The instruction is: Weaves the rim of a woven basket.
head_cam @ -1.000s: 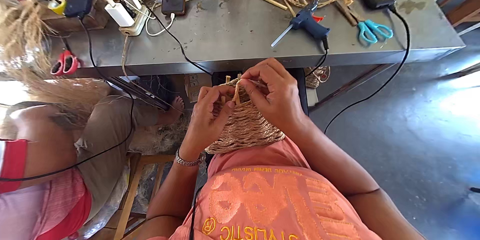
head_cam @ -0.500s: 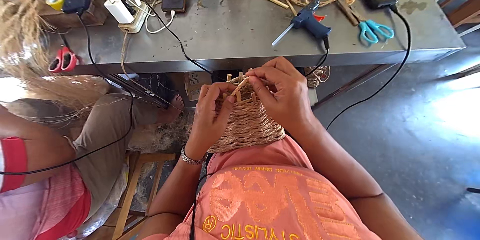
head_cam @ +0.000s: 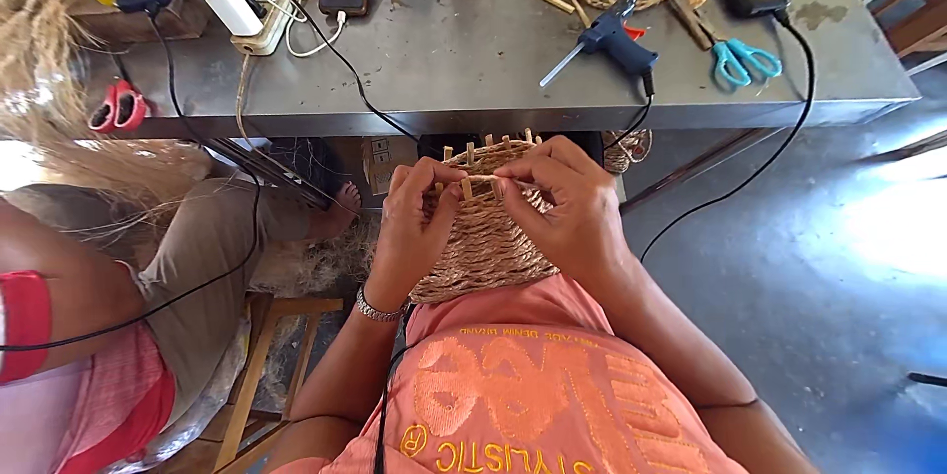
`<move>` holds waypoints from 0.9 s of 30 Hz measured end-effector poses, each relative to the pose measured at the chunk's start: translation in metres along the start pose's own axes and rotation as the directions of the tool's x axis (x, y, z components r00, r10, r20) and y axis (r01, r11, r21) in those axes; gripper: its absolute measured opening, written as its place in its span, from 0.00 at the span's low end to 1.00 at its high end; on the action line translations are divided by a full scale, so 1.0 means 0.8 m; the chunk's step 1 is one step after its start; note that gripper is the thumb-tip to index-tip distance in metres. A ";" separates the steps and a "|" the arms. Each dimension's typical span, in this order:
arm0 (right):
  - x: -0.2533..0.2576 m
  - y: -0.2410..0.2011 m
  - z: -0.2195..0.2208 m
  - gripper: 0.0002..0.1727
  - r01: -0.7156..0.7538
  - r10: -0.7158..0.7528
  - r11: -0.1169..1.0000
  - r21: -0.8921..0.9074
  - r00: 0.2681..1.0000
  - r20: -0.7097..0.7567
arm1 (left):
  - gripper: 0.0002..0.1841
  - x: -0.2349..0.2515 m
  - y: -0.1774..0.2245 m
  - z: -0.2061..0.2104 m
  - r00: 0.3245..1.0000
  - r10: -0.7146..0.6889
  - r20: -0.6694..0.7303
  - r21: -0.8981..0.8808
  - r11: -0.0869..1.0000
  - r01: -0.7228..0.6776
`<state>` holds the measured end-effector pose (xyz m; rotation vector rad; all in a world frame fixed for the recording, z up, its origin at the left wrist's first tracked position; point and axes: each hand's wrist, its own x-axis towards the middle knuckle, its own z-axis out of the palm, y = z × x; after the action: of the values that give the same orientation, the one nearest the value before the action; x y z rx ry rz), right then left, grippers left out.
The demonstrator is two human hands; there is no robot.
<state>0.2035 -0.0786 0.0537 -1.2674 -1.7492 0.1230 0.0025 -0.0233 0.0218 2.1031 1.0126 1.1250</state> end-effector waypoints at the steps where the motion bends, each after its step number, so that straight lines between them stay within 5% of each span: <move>1: -0.003 -0.002 0.000 0.07 0.007 -0.007 1.000 -0.003 1.000 0.011 | 0.08 0.000 0.001 0.000 1.000 -0.011 -0.001 0.015 1.000 0.011; 13: -0.038 0.017 -0.020 0.06 -0.100 0.094 0.986 0.133 0.994 0.049 | 0.11 -0.009 -0.005 -0.002 0.986 0.132 0.104 -0.011 0.991 -0.131; 18: -0.035 0.033 -0.012 0.16 -0.154 0.136 0.967 0.201 0.986 0.099 | 0.12 -0.008 -0.009 -0.005 0.985 0.107 0.136 -0.037 0.994 -0.103; 27: -0.038 0.029 -0.021 0.13 -0.093 0.076 0.990 0.103 0.984 0.160 | 0.29 -0.011 -0.016 -0.008 0.977 0.146 0.156 -0.153 0.981 -0.123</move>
<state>0.2324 -0.0982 0.0312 -1.2800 -1.7940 0.3720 -0.0109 -0.0226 0.0111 2.1350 0.6997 1.0318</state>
